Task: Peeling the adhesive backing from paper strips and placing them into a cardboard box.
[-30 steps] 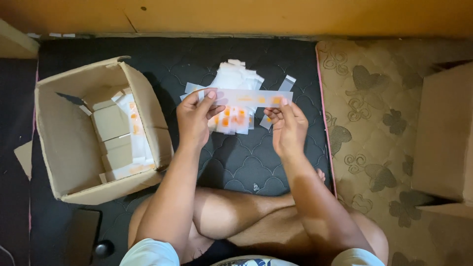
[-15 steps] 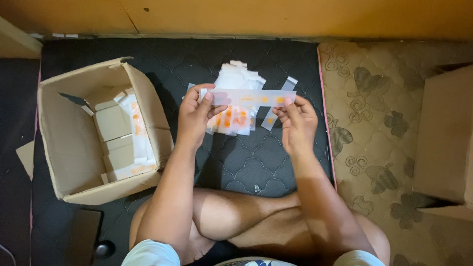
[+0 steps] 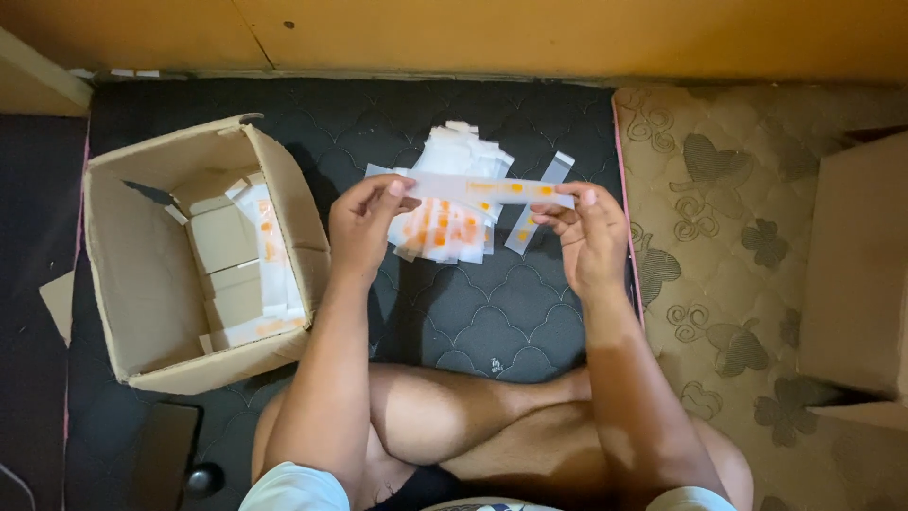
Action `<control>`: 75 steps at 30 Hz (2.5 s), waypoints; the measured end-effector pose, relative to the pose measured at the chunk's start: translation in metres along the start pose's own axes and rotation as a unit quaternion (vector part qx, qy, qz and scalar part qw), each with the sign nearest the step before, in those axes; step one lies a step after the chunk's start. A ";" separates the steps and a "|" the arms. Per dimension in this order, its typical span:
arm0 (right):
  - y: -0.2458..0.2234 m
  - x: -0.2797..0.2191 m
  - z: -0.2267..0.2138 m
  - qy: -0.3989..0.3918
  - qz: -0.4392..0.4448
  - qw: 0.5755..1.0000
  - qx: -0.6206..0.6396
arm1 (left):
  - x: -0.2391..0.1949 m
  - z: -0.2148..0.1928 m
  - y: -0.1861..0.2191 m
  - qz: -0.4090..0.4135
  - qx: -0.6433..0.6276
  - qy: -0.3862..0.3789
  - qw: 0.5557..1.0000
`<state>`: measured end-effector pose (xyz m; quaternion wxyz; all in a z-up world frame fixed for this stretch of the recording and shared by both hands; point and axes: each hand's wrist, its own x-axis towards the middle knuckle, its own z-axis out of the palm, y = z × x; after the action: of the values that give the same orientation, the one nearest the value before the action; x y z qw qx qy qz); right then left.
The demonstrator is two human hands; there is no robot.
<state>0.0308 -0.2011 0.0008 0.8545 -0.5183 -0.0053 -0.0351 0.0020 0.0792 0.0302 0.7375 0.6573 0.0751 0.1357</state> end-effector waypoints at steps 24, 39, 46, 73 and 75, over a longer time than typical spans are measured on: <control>0.014 0.005 0.002 0.095 -0.012 0.991 -0.097 | 0.009 0.012 -0.048 -0.115 -0.170 0.094 0.974; 0.011 0.004 0.005 0.097 -0.009 0.990 -0.106 | 0.005 0.017 -0.033 -0.100 -0.228 0.114 0.962; 0.017 0.005 0.000 0.094 -0.012 0.991 -0.094 | 0.008 0.013 -0.049 -0.105 -0.213 0.106 0.966; 0.036 -0.035 0.017 -0.195 0.135 0.962 -0.135 | -0.028 0.032 0.003 0.031 -0.025 -0.133 0.990; 0.034 -0.035 0.015 -0.188 0.136 0.964 -0.128 | -0.028 0.029 -0.011 -0.013 -0.019 -0.168 0.985</control>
<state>-0.0018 -0.1697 -0.0242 0.7613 -0.6166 -0.0906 0.1788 -0.0150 0.0417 0.0206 0.7539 0.6553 -0.0445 0.0153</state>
